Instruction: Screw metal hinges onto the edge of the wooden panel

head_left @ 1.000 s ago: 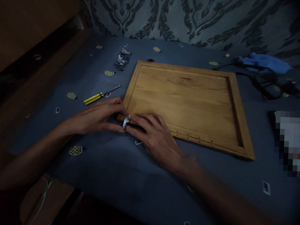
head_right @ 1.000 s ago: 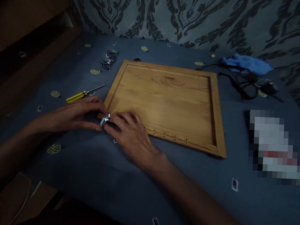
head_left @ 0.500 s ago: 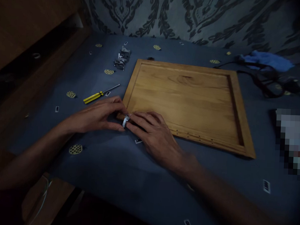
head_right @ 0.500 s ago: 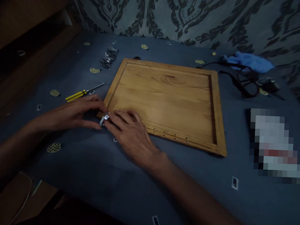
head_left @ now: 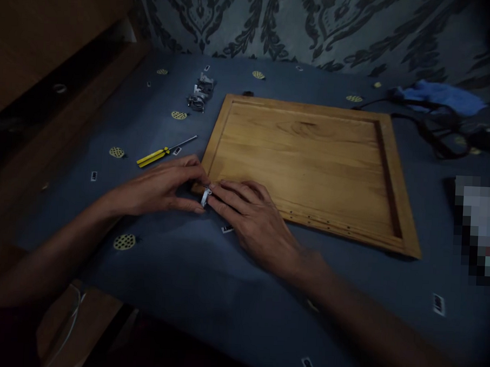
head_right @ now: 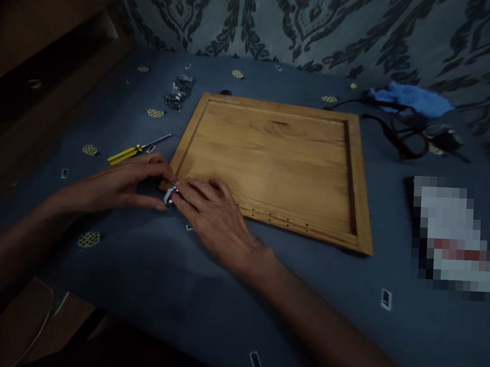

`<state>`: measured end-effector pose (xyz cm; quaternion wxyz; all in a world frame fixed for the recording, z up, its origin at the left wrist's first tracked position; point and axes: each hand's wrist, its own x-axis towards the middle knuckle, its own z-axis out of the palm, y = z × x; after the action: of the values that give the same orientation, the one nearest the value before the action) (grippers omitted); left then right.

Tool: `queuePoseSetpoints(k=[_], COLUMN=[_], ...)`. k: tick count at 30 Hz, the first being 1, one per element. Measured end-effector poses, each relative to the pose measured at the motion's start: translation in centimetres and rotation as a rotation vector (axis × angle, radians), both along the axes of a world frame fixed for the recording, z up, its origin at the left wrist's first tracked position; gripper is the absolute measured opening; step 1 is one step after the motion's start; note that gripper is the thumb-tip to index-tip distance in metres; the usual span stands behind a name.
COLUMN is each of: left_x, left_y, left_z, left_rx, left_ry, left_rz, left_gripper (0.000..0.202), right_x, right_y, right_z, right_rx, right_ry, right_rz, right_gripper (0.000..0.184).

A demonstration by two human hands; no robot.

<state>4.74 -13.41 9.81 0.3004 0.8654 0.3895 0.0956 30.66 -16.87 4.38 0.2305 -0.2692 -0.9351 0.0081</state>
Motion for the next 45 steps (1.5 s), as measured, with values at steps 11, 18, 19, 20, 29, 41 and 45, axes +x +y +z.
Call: queuePoseSetpoints(k=[11, 18, 19, 20, 29, 41, 45], left_x=[0.2, 0.5, 0.5, 0.5, -1.9, -6.1, -6.1], left_y=[-0.1, -0.2, -0.2, -0.2, 0.6, 2.6, 2.4], left_z=[0.4, 0.4, 0.4, 0.4, 1.6, 1.2, 1.9], left_rx=[-0.026, -0.024, -0.022, -0.022, 0.059, 0.025, 0.144], left_ry=[0.029, 0.039, 0.043, 0.05, 0.054, 0.408, 0.302], left_rz=[0.013, 0.021, 0.023, 0.025, 0.231, 0.41, 0.431], left_gripper=[0.037, 0.037, 0.037, 0.037, 0.041, 0.038, 0.037], right_x=[0.0, -0.1, 0.0, 0.0, 0.0, 0.1, -0.1], right_y=[0.0, 0.2, 0.2, 0.2, 0.2, 0.2, 0.2], right_z=[-0.2, -0.5, -0.5, -0.5, -0.5, -0.6, -0.6], right_rx=[-0.022, -0.047, -0.038, -0.033, 0.014, -0.064, -0.045], right_ry=[0.016, 0.012, 0.013, 0.014, 0.044, 0.008, 0.015], right_rz=[0.024, 0.019, 0.021, 0.023, 0.028, 0.029, 0.02], right_gripper=[0.042, 0.045, 0.044, 0.044, 0.04, 0.046, 0.045])
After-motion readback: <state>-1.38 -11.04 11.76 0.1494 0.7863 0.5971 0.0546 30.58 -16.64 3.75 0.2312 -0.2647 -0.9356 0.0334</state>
